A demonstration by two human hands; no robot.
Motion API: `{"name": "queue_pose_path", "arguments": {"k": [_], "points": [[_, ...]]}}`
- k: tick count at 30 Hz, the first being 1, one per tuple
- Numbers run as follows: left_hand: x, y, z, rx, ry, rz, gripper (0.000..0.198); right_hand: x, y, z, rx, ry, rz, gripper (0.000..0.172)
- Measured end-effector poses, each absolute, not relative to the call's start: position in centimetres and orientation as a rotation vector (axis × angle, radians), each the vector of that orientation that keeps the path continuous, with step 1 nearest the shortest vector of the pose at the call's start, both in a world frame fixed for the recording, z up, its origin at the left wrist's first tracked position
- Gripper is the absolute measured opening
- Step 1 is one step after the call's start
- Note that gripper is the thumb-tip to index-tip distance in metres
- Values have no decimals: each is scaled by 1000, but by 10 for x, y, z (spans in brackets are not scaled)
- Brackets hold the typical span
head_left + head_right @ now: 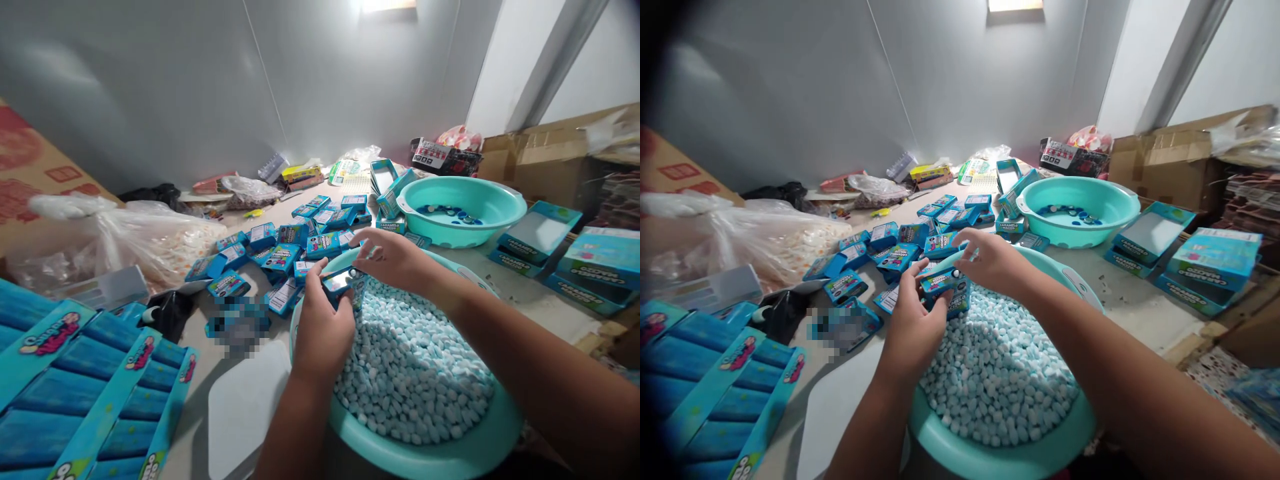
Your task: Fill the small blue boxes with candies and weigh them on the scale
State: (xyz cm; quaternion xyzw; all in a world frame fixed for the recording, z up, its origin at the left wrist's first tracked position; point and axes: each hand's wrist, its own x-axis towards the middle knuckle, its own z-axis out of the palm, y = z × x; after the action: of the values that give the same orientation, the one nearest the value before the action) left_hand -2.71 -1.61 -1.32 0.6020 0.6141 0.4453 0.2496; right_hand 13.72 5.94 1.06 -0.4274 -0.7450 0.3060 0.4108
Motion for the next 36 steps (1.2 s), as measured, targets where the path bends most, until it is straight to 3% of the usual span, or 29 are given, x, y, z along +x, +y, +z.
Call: {"name": "queue_pose_path", "arguments": {"k": [2,4,12,19,26,32,36], "points": [[-27,-16,-12,1621,1688,1201,58,135,56,14,-1067,-1774,871,38],[-27,-15,-12,1601,1682,1201,59,133,54,16,-1006,-1730,941,41],[-30,-12,-16,1584,1623,1261,62,134,43,24,-896,-1899,1083,24],[-29,-14,-12,1617,1666,1222,60,135,44,27,-812,-1814,1200,20],[-27,-16,-8,1866,1541,1191,30,139,52,19,-1184,-1912,950,30],[-32,-15,-12,2060,1510,1528,34,132,52,32,-1288,-1741,1143,30],[-29,-14,-12,2091,1459,1791,22,129,51,41,-1420,-1601,1211,29]]}}
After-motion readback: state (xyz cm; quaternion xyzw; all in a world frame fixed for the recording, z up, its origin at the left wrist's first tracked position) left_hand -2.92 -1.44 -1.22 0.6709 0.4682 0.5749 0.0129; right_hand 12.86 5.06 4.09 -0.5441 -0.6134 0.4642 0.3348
